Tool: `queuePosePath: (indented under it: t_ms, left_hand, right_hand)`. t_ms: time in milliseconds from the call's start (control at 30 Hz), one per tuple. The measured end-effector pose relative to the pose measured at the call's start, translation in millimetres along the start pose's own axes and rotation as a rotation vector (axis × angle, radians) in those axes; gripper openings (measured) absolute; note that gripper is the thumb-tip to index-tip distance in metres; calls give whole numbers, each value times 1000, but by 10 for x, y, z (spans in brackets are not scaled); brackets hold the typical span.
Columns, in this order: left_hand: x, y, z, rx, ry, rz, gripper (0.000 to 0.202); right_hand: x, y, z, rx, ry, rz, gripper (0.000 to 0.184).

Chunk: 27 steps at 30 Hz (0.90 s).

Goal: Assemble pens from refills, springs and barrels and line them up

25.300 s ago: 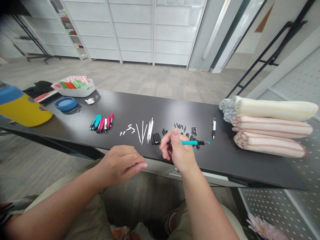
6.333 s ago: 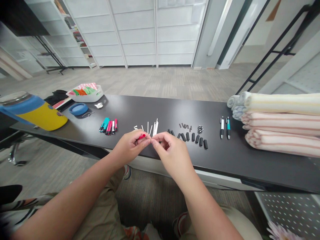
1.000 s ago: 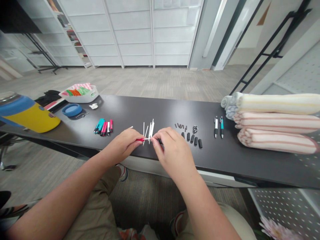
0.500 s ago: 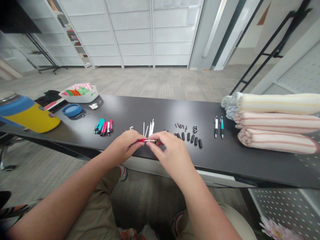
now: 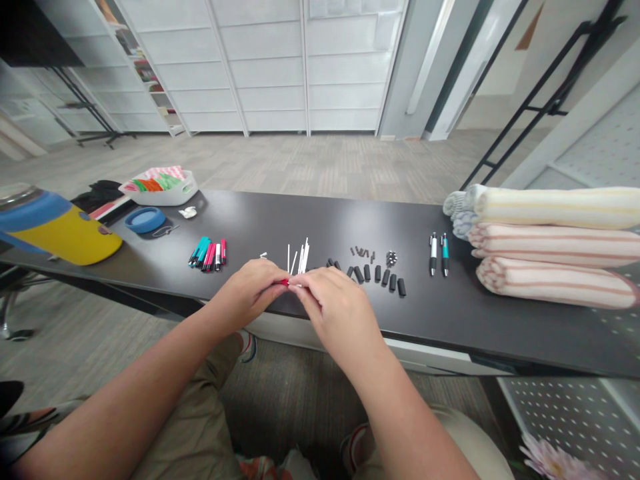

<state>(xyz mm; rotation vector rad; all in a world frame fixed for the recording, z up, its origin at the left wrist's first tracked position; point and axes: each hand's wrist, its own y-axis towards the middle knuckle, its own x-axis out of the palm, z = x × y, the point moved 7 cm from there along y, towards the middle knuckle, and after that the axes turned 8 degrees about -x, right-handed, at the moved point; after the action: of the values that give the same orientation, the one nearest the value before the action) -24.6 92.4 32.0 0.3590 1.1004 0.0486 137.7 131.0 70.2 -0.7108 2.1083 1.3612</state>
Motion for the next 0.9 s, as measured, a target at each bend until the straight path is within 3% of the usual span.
queuePosePath:
  t_ms: [333,467,567,667,800,900]
  left_hand:
    - [-17,-7,-32,14,15,53,24]
    - [-24,3,-84,-52,12,68,21]
    - [-47,9,-92,-91,1,84,19]
    - [-80,6,-92,-135,-60,109,19]
    - [-105,-2,-89,-184,-134,126,20]
    - [-105,-7,-75,-189,-145,130,21]
  right_hand:
    - [49,4,44,46,56,6,11]
    - [-38,-20,147,78,40,8,31]
    - [-169,-69,355,117,-170,61,33]
    - [-271,-136,690,253,-482,106,26]
    - [-201,-110,1078,328,-629,-39,23]
    - [-155,-40,1240,345,-658,-132,23]
